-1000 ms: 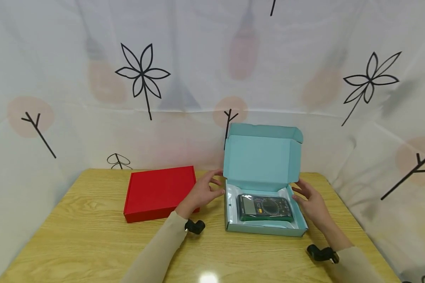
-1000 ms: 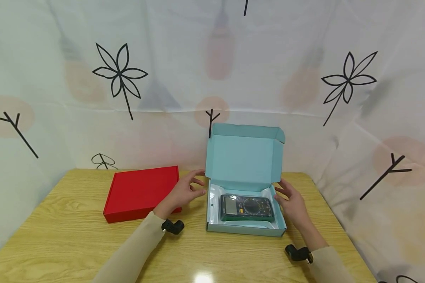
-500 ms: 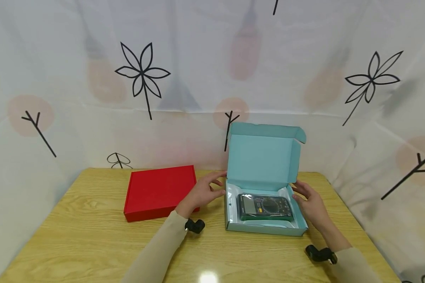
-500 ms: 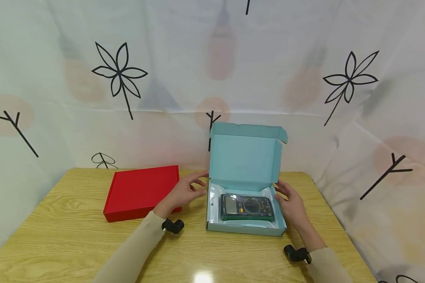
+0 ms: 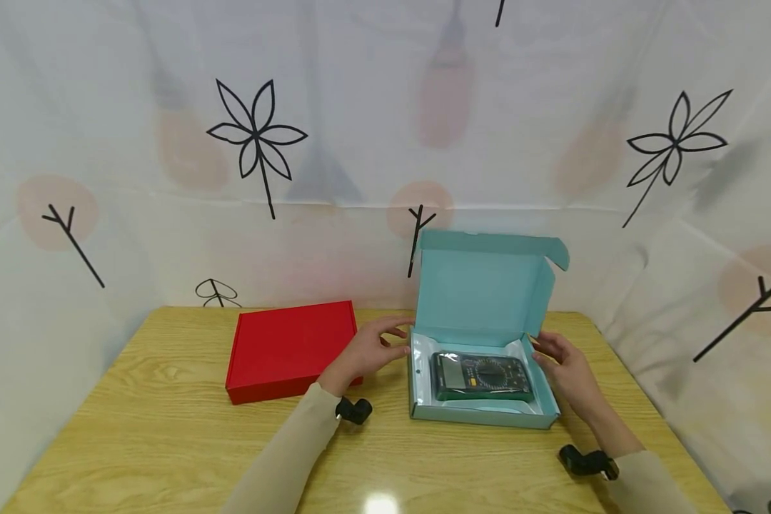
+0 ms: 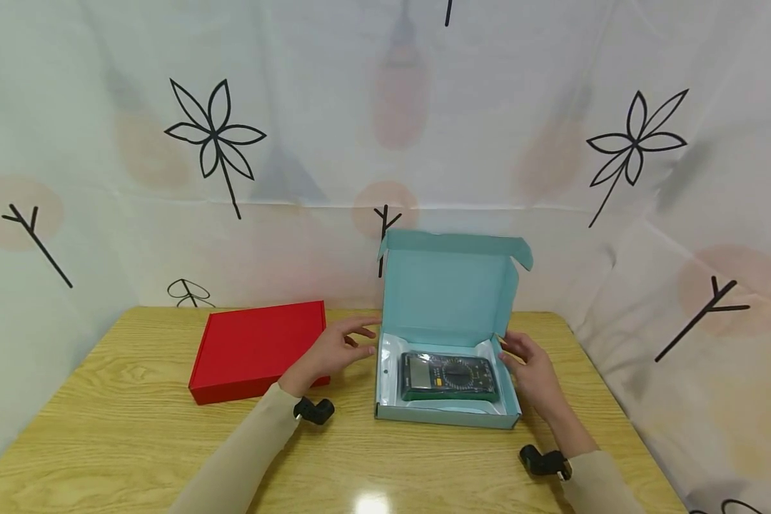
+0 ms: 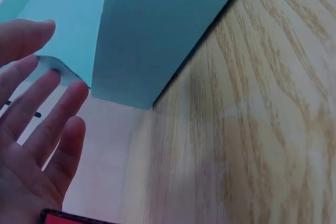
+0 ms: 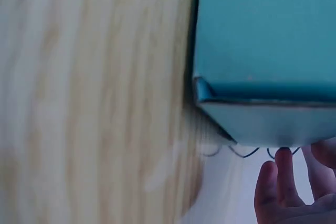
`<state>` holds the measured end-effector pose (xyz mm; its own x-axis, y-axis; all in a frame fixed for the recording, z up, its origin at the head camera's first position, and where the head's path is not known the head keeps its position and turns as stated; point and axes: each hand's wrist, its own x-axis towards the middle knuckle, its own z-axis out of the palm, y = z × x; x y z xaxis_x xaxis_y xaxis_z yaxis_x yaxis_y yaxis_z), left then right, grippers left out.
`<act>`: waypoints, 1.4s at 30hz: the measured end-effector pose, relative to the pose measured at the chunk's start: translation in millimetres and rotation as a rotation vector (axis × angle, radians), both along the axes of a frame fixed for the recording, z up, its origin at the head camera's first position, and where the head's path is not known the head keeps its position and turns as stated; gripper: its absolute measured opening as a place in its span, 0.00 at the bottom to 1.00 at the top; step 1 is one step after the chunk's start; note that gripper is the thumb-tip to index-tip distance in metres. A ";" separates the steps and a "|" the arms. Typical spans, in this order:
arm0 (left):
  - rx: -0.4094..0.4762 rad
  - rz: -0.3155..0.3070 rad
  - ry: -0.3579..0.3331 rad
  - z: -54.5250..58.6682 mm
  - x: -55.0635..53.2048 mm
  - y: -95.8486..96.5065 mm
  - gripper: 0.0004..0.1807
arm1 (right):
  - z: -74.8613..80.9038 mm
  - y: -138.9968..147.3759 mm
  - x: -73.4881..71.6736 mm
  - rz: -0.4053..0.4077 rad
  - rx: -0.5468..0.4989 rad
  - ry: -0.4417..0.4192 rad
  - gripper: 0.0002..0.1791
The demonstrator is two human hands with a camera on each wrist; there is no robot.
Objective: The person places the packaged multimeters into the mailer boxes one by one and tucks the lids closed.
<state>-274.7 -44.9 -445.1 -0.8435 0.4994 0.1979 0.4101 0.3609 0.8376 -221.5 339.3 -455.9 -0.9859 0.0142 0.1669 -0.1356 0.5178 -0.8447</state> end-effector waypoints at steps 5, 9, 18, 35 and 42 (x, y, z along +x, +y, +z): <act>0.003 0.005 -0.013 2.1 2.4 -0.6 0.21 | -2.6 3.8 1.9 0.009 0.014 0.005 0.20; -0.015 0.006 0.005 3.4 2.4 -0.6 0.16 | -2.2 7.9 2.4 0.058 -0.010 0.001 0.21; -0.044 0.004 0.035 2.0 -1.0 0.3 0.14 | 5.0 11.4 4.2 0.113 -0.032 -0.040 0.25; -0.088 -0.004 0.047 -0.4 -1.8 0.8 0.13 | 5.9 15.8 2.5 -0.049 0.078 -0.016 0.23; -0.094 0.002 0.035 -1.5 0.5 1.0 0.15 | 6.3 17.3 4.0 0.003 -0.025 0.030 0.21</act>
